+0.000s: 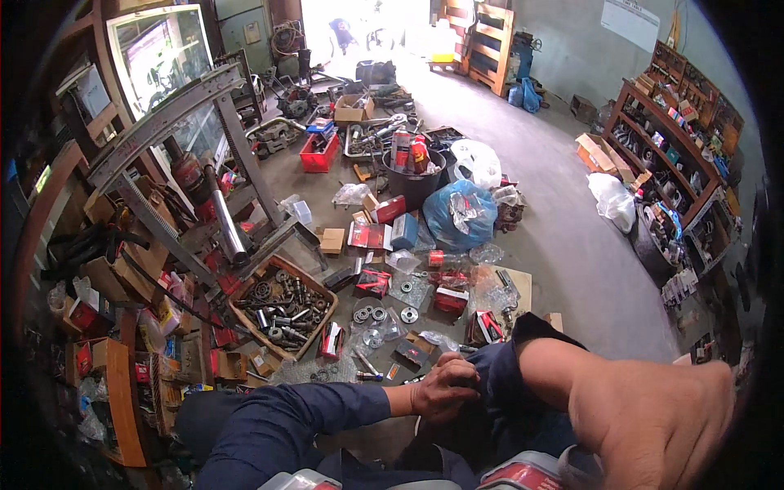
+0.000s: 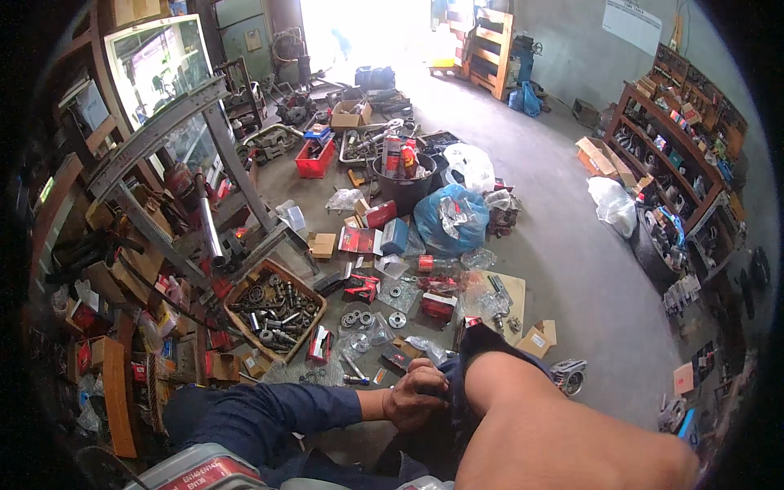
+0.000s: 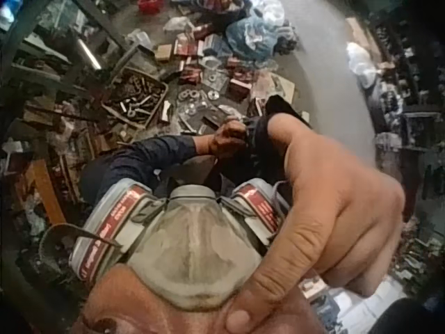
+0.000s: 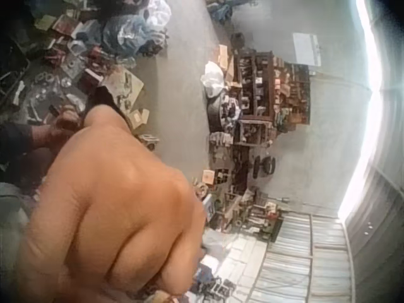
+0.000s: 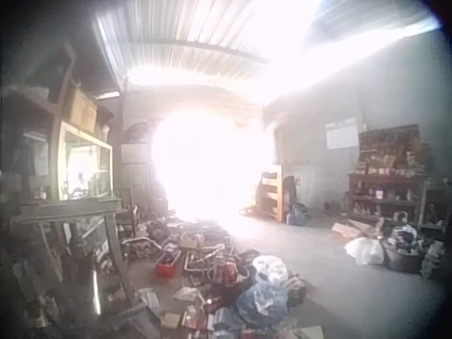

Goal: The person handles a camshaft and a metal housing, picking them up from a cluttered floor, placing them into a press machine, and using a metal rod to apply pressure to the assembly before removing it.

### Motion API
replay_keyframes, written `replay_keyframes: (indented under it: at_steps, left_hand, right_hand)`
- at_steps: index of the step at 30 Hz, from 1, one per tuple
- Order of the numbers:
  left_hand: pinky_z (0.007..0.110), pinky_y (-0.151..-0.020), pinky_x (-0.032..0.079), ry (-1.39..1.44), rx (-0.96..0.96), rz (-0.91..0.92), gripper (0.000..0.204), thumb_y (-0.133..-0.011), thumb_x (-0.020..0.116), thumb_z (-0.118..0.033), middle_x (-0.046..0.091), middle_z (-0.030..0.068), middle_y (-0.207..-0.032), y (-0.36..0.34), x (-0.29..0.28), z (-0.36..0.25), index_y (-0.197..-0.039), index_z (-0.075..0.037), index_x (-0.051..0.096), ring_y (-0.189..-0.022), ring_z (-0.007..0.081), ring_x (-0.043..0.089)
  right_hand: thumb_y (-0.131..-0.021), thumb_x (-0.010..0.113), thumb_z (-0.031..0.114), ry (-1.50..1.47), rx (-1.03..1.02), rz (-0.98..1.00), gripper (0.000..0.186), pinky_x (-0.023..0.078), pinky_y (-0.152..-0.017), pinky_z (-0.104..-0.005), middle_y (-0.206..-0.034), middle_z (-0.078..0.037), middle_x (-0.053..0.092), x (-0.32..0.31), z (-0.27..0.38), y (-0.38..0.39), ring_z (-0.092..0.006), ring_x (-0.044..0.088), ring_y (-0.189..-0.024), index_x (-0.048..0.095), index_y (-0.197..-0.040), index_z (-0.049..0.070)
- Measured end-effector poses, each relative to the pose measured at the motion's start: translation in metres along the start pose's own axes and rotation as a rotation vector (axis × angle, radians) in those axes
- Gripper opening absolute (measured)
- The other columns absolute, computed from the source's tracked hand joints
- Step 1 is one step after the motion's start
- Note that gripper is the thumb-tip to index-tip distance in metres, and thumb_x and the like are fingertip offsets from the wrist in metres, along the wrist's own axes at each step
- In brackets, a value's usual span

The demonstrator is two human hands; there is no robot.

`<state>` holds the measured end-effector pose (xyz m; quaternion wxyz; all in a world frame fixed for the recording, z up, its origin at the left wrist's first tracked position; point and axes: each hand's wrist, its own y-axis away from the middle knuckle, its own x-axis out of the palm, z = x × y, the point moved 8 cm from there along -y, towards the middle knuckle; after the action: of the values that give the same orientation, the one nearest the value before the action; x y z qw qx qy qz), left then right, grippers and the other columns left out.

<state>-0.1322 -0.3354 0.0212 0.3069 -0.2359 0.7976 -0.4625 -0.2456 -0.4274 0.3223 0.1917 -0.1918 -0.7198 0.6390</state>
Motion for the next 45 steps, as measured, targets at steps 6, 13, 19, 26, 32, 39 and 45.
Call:
replay_keyframes:
  at_steps: [6,13,19,26,32,39,45]
  left_hand:
    - [0.050,-0.095,0.035,-0.027,-0.004,0.003,0.039,-0.067,0.060,-0.006,0.052,0.0127,-0.115,0.010,-0.001,0.001,-0.106,-0.009,0.063,-0.108,0.0306,0.053]
    - [0.047,-0.082,0.038,-0.029,0.020,-0.002,0.031,-0.070,0.056,-0.001,0.051,0.0135,-0.111,-0.002,-0.002,-0.003,-0.099,-0.005,0.065,-0.101,0.0302,0.056]
    - [0.048,-0.083,0.038,-0.022,0.034,-0.008,0.031,-0.071,0.055,-0.001,0.051,0.0136,-0.112,-0.002,0.001,-0.001,-0.100,-0.005,0.065,-0.102,0.0303,0.056]
    - [0.049,-0.089,0.036,-0.030,0.028,0.002,0.027,-0.073,0.057,-0.008,0.051,0.0147,-0.115,-0.004,0.007,-0.004,-0.098,-0.005,0.067,-0.106,0.0316,0.053]
    - [0.050,-0.093,0.034,-0.016,-0.026,0.028,0.027,-0.077,0.053,-0.013,0.051,0.0149,-0.115,0.005,-0.003,0.000,-0.100,-0.005,0.067,-0.107,0.0313,0.052]
    - [0.052,-0.096,0.033,-0.059,-0.057,0.027,0.027,-0.081,0.051,-0.016,0.052,0.0154,-0.117,0.022,-0.005,0.013,-0.100,-0.005,0.066,-0.109,0.0318,0.051]
    - [0.053,-0.096,0.033,-0.029,-0.083,0.031,0.027,-0.082,0.049,-0.014,0.052,0.0157,-0.117,0.019,-0.007,0.012,-0.102,-0.005,0.064,-0.110,0.0337,0.051]
  right_hand:
    - [-0.089,0.038,0.046,0.033,-0.006,-0.022,0.045,0.045,-0.069,-0.0328,-0.057,-0.003,0.048,-0.001,-0.005,0.001,-0.0139,0.046,-0.051,0.055,-0.065,0.011]
    - [-0.090,0.034,0.052,0.085,-0.020,-0.025,0.051,0.045,-0.071,-0.0345,-0.056,-0.003,0.047,-0.001,-0.008,0.000,-0.0140,0.045,-0.051,0.054,-0.065,0.012]
    - [-0.090,0.031,0.057,0.238,-0.093,-0.011,0.055,0.045,-0.073,-0.0358,-0.056,-0.003,0.046,-0.005,-0.015,-0.008,-0.0142,0.044,-0.051,0.054,-0.065,0.012]
    - [-0.098,0.030,0.039,1.940,-0.643,0.195,0.046,0.052,-0.071,-0.0418,-0.073,-0.018,0.057,-0.070,-0.011,-0.022,-0.0224,0.057,-0.061,0.057,-0.096,0.002]
    - [-0.089,0.056,0.022,2.324,-0.378,0.177,0.074,0.049,-0.076,-0.0287,-0.141,-0.019,0.042,-0.130,-0.106,-0.015,-0.0244,0.058,-0.098,0.019,-0.149,0.001]
    - [-0.066,0.049,-0.010,2.341,-0.106,0.163,0.089,0.055,-0.066,-0.0264,-0.154,-0.011,0.031,-0.175,-0.144,-0.005,-0.0267,0.059,-0.117,0.031,-0.150,0.014]
    - [-0.063,0.048,-0.011,2.406,0.103,0.147,0.089,0.055,-0.063,-0.0250,-0.152,-0.010,0.033,-0.201,-0.150,0.001,-0.0252,0.062,-0.112,0.033,-0.148,0.011]
